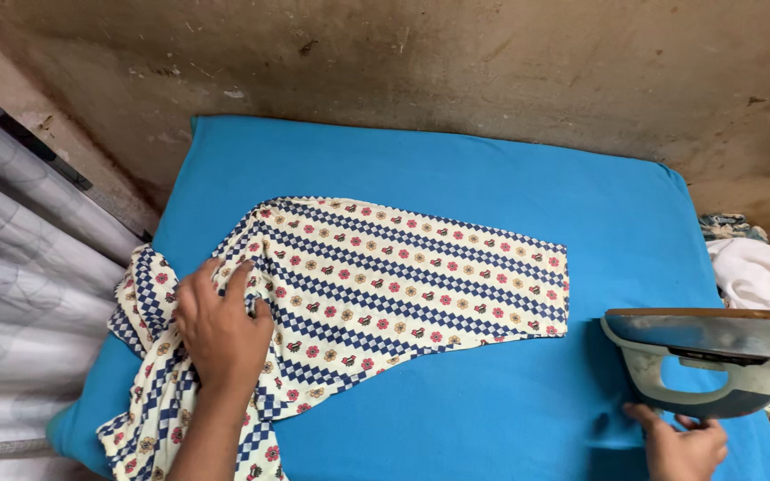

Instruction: The person irons a patterned garment on a blue ironing board. They repeatedly smooth the fabric with their hands, reposition the garment, and pass a steam iron over different sections to remove wrinkles.

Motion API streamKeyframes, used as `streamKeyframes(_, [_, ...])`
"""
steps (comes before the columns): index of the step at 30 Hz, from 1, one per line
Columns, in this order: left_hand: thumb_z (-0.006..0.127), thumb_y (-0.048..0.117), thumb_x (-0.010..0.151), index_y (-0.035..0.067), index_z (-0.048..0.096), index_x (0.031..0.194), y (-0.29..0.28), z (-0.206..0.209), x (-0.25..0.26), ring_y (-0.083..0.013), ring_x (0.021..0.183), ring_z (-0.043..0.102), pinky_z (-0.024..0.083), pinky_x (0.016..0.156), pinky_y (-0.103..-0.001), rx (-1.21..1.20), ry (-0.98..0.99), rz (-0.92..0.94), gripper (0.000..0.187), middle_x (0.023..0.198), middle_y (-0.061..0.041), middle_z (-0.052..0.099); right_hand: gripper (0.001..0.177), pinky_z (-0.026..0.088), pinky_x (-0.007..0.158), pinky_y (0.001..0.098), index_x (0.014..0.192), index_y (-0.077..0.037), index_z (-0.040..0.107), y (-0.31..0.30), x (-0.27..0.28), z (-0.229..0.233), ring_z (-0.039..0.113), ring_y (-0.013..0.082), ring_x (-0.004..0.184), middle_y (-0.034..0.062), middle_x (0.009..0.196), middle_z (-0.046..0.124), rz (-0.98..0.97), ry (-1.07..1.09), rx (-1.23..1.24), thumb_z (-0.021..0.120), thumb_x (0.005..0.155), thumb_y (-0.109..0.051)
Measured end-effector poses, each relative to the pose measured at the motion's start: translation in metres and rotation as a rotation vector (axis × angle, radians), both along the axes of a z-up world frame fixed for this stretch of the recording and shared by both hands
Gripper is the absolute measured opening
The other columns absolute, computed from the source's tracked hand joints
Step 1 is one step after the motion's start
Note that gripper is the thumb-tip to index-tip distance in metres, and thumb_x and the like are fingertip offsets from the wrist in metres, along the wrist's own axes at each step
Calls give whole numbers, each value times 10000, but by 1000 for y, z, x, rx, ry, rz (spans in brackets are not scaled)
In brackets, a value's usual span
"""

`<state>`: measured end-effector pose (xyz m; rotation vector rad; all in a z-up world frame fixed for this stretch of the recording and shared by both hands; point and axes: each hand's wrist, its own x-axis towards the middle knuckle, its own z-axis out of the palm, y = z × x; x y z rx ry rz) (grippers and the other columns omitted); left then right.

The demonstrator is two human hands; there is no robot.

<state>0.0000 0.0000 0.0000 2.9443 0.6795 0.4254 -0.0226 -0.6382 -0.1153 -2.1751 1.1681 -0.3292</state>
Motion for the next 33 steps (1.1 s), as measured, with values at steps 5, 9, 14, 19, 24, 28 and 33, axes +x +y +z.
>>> streamKeyframes(5, [917,554,598,170,454,1564,8,30,1,-441,1331,382,327,1079,-536,-56,214,383,1138,1496,-214,398,1200,496,908,498,1387,213,441,-8,6,-16,509,433,1147,329,1260,513,-55,50,-88,1039,469,-275])
streamKeyframes(9, [782,326,846,110,714,1255,17,29,-5,-354,1106,690,489,1022,-500,-385,207,336,467,1196,-176,693,1068,481,1008,405,1297,311,458,2,21,8,672,356,1083,253,1069,695,-251,80,111,988,545,-233])
streamKeyframes(14, [766,144,768,31,718,1135,-20,37,8,-345,936,741,588,837,-434,-518,-98,-98,387,1102,-153,725,572,425,869,456,1395,-160,574,103,31,86,581,186,1032,51,1207,661,-179,-143,804,676,833,-144])
streamKeyframes(19, [804,241,647,14,745,1020,-101,89,4,-344,835,725,589,752,-425,-682,-134,-786,441,943,-151,737,976,430,1009,458,1487,-91,441,257,30,195,493,279,1345,95,1430,513,984,-340,136,900,630,-176])
streamKeyframes(24, [664,316,668,50,745,1007,-128,132,-5,-301,778,713,601,730,-402,-687,-98,-1123,439,949,-111,717,1038,399,1038,485,1537,-89,352,335,37,282,692,289,1074,164,1213,696,1682,-508,-82,830,617,-145])
streamKeyframes(28, [744,467,623,176,658,1317,-93,144,-6,-313,1021,645,516,893,-472,-565,23,-933,758,1121,-126,693,701,572,661,432,1396,-328,590,342,58,284,716,231,615,146,679,744,1236,321,-169,784,750,-138])
streamKeyframes(33, [836,761,530,365,185,1666,-33,133,-41,-457,1454,205,179,1183,-621,-359,576,-592,1368,1597,-184,303,457,546,868,434,1358,-200,691,315,100,209,720,308,872,205,1007,773,954,258,-234,692,900,-210])
